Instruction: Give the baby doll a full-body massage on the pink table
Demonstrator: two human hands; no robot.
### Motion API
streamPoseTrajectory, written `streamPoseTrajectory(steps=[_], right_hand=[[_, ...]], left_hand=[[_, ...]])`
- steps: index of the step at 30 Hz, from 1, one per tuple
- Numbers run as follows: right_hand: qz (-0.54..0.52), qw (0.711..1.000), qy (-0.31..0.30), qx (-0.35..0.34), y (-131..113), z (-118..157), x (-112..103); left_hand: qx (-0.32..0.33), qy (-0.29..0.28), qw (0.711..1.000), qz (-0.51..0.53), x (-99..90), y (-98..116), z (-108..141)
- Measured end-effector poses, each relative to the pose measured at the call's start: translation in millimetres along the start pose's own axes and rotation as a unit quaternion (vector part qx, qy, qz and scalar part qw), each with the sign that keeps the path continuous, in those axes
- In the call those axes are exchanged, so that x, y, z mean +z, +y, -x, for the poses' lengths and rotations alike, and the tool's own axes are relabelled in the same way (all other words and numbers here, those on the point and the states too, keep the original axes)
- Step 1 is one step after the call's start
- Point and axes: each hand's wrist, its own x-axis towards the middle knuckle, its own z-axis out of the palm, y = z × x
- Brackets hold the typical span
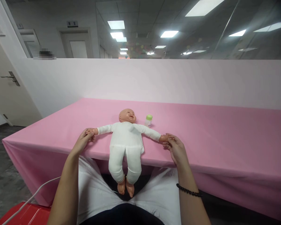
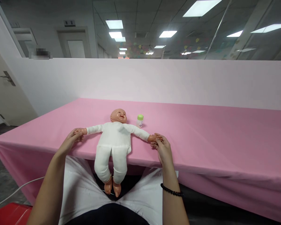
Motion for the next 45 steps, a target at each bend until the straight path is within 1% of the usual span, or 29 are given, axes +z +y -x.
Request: streamPoseTrajectory(steps=[5, 11, 15, 20, 25, 32, 35, 39, 42, 45], right_hand=[[-0.004, 1.0, 0.002, -0.007, 2.4, -1.0, 0.0], [-0.009, 1.0, -0.005, 0.0, 3.5, -2.9, -3.5], [-0.006, 1.0, -0.016, 0.002, 1.9, -2.2, -3.9], [0.0, 1.0, -0.01, -0.004, 2.1, -1.5, -2.0], [-0.003, 1.0, 0.002, -0.006, 5.1, -3.1, -2.0], [-0.004, 1.0, -0.002, 0.01, 4.3, -4.3, -3.5], [0.005, 1.0, 0.0, 0.006, 2.5, -2.2, -1.4], [0.014, 1.0, -0.002, -0.001, 0.7, 0.9, 1.9], [0.019, 1.0, -0.003, -0.007, 1.2, 1.9, 2.4], [0.031, 0.999, -0.013, -0.015, 2.7, 2.3, 2.2]], left_hand=[[0.011, 0.01, 1.0, -0.026, -0.8, -2.3, 0.0], [-0.012, 0.006, 1.0, 0.022, 1.0, -1.9, -4.1], [-0.012, 0.001, 0.999, 0.03, 1.3, 0.1, -3.0], [-0.002, -0.005, 1.0, 0.009, -0.9, -1.4, -1.2], [0.007, 0.01, 1.0, -0.011, -0.1, -1.3, -1.3], [-0.014, 0.005, 0.999, 0.029, 2.6, 1.8, -1.5], [-0.01, 0.003, 1.0, 0.013, 1.2, 0.2, -1.3], [0.013, 0.008, 0.999, -0.03, -0.6, -3.5, -1.0], [0.021, 0.026, 0.999, -0.037, 0.6, -2.9, 0.2], [0.016, 0.063, 0.997, -0.03, 2.6, -0.5, 1.2]])
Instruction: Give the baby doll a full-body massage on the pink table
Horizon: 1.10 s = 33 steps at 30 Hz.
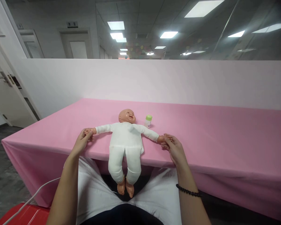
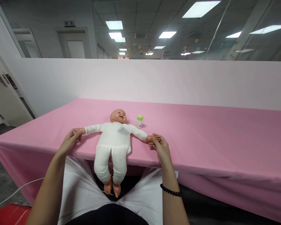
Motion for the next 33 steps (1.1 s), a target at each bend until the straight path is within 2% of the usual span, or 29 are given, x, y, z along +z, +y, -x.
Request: streamPoseTrajectory(steps=[13, 19, 24, 27, 30, 33], right_hand=[[0.041, 0.996, -0.077, 0.011, -6.3, 5.2, 9.1], [0.053, 0.993, -0.108, 0.002, -11.5, 10.4, 8.9], [0.025, 0.994, -0.102, -0.003, -11.5, 10.9, 5.2], [0.046, 0.991, -0.122, -0.019, -10.9, 8.9, 6.8], [0.073, 0.988, -0.129, -0.05, -12.4, 4.0, 15.2], [0.089, 0.984, -0.131, -0.086, -19.3, -5.5, 29.0]], left_hand=[[0.047, 0.069, 0.996, -0.018, -2.4, -21.4, -9.4], [0.048, 0.073, 0.996, -0.03, -0.6, -23.2, -9.9], [0.057, 0.072, 0.994, -0.053, 0.2, -20.4, -8.1], [0.055, 0.07, 0.995, -0.046, 2.6, -14.7, -5.5], [0.057, 0.066, 0.996, -0.007, 9.4, -7.3, -4.3], [0.089, 0.046, 0.995, 0.016, 19.5, -0.1, -8.5]])
